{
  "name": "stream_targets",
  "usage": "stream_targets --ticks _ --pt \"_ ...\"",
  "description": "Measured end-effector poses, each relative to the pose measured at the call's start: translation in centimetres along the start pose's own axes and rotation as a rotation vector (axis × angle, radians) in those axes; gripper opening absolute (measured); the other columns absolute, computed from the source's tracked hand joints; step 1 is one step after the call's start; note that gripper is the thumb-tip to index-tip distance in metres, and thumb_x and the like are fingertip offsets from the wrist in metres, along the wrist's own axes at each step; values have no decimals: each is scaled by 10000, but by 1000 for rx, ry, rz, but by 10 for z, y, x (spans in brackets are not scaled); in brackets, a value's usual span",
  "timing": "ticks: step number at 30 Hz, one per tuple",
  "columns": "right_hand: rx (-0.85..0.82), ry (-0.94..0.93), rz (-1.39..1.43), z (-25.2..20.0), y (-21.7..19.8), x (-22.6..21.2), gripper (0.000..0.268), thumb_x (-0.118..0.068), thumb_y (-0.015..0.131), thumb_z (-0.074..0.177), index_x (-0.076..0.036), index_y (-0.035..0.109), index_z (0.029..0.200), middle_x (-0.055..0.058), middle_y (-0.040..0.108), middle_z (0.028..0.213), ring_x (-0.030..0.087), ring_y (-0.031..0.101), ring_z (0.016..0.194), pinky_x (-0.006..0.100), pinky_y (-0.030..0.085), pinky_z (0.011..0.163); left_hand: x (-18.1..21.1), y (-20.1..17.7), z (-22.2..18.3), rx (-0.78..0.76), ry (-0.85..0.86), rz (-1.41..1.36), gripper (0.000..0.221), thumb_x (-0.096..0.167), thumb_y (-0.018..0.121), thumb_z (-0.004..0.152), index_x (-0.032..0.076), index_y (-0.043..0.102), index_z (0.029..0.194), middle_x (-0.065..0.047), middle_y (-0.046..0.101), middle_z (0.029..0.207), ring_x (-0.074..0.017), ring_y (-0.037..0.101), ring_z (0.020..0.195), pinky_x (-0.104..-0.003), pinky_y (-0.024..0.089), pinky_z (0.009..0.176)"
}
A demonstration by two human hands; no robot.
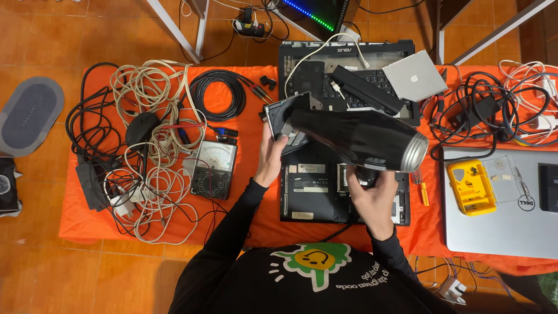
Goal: Disassembling a laptop, using a screwdriver, and inspecting the optical drive component.
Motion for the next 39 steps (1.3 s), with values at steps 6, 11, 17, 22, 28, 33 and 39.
stream_targets --ticks 6,11,17,22,28,33,39 --pt "34 93 -41 -3 -6 10 302 -3 751 901 25 565 1138 55 694 894 77 634 728 236 506 672 11 4 -1 -25 76 49 629 337 493 1061 7 337 1573 -154 501 1503 -241 476 1400 -363 350 1192" --pt "104 67 -37 -4 -17 14 277 5 735 935 25 547 1138 40 646 828 75 580 667 226 472 630 -4 -6 0 30 3 -12 679 401 480 1042 17 305 1574 -162 480 1500 -235 461 1384 -375 354 1176" --pt "75 8 -101 -2 -7 -4 354 2 736 919 38 533 1207 45 685 942 76 629 774 230 505 705 -47 -34 -3 157 -65 -95 754 463 402 1043 55 138 1619 -120 353 1594 -190 385 1459 -351 280 1222" --pt "25 82 -46 -10 9 21 313 2 739 920 30 560 1176 50 680 924 78 610 743 233 504 693 -62 -52 -6 195 -29 -219 735 442 335 1098 18 84 1644 -139 269 1626 -210 321 1499 -356 291 1219" --pt "0 69 -57 -7 18 18 309 -7 753 919 34 564 1160 58 696 953 82 627 773 238 513 702 -67 -72 -1 291 70 -238 715 395 298 1124 3 30 1659 -119 111 1741 -176 137 1599 -306 114 1291" --pt "6 117 -67 -13 12 16 323 -27 751 899 34 574 1162 63 699 921 93 628 741 246 515 679 -66 -71 -4 291 109 -192 689 375 299 1137 5 38 1656 -93 85 1756 -153 122 1615 -299 96 1310" --pt "21 37 -118 -18 4 8 356 -13 747 911 45 565 1212 76 709 976 110 639 833 257 520 758 -43 -53 2 217 91 -342 717 401 318 1132 -26 96 1662 -199 259 1684 -259 318 1545 -375 274 1261"
Point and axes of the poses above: each hand's wrist, its own z-axis towards the middle knuckle, its own y-axis out of the palm, x = y × z, the point moved 9 cm from there along z, towards the middle knuckle
